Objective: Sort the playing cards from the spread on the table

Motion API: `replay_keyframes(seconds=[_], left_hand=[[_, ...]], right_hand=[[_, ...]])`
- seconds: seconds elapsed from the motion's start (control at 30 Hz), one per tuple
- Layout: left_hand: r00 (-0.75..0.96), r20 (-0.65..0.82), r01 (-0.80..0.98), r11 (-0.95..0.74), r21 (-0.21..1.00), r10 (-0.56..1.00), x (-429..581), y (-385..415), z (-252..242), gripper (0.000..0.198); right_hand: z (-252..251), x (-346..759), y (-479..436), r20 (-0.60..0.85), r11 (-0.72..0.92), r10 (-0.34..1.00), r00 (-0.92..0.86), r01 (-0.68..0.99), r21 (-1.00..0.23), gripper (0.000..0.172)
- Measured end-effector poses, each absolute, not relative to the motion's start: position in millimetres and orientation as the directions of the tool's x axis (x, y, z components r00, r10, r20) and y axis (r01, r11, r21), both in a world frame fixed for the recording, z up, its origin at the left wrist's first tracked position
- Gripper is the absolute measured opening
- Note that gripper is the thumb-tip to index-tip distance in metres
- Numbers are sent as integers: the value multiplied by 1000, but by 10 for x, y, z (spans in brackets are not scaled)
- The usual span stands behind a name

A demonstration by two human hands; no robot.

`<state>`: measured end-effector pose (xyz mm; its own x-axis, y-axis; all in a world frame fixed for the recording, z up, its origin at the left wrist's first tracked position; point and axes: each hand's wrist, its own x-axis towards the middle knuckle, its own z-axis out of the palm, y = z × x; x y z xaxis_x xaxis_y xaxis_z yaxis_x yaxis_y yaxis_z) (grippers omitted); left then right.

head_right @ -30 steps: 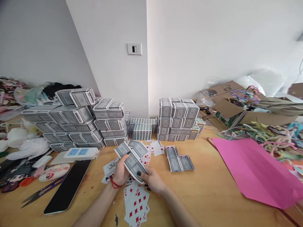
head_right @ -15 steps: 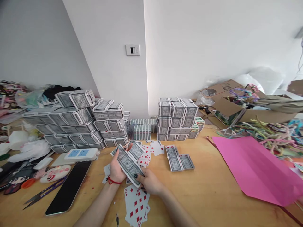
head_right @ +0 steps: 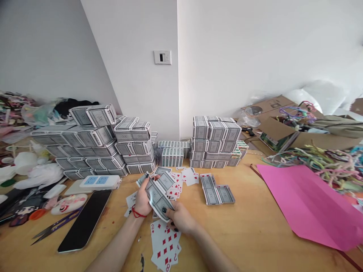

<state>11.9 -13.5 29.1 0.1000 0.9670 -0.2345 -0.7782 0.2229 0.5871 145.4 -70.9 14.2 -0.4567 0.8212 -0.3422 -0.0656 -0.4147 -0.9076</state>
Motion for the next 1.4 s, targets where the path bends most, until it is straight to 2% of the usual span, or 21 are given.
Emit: replay_keyframes(seconds=[0.23,0.43,0.5,0.57,0.67,0.77,0.87,0.97,1.03,1.13,1.2,1.27,1.33,1.4], left_hand=[[90,-229,-772,213,598,969,131,-133,287,21],[140,-238,-821,247,514,961,111,-136,310,19],[158,-212,-824,247,509,964,96,-138,309,22],[204,-164,-822,261,506,965,78,-139,301,31],[319,-60,-829,309,466,946,49,-131,273,45],[401,38,-836,349,423,915,24,-123,244,53],[465,122,-828,382,411,877,8,-130,242,63],[484,184,-834,387,394,856,6,-152,252,77],[499,168,-822,403,402,850,12,-164,246,71],[531,44,-767,458,450,846,27,-160,212,44],[509,-44,-752,469,464,859,31,-138,186,38],[471,-88,-768,458,448,877,28,-104,161,34],[457,-116,-784,461,416,882,17,-67,138,29],[465,-158,-778,488,396,871,6,-37,119,25]], right_hand=[[138,1462,-700,-315,-408,821,-475,-103,-907,30],[91,1451,-719,-272,-354,830,-487,-83,-932,32],[83,1440,-735,-247,-311,841,-481,-57,-949,34],[92,1442,-747,-176,-200,892,-416,-15,-980,33],[132,1490,-747,53,103,965,-256,184,-978,29],[169,1559,-730,325,372,928,-181,469,-801,47],[168,1588,-718,407,405,898,-164,667,-625,63],[145,1577,-724,358,319,927,-110,732,-602,66],[134,1571,-733,333,294,939,-90,713,-636,62],[124,1581,-737,314,302,946,-85,588,-750,58],[111,1596,-719,276,273,960,-51,402,-874,61],[92,1612,-685,173,170,985,5,143,-975,59],[76,1627,-648,14,14,1000,5,-91,-996,48],[71,1639,-624,-102,-121,991,-89,-244,-962,35]])
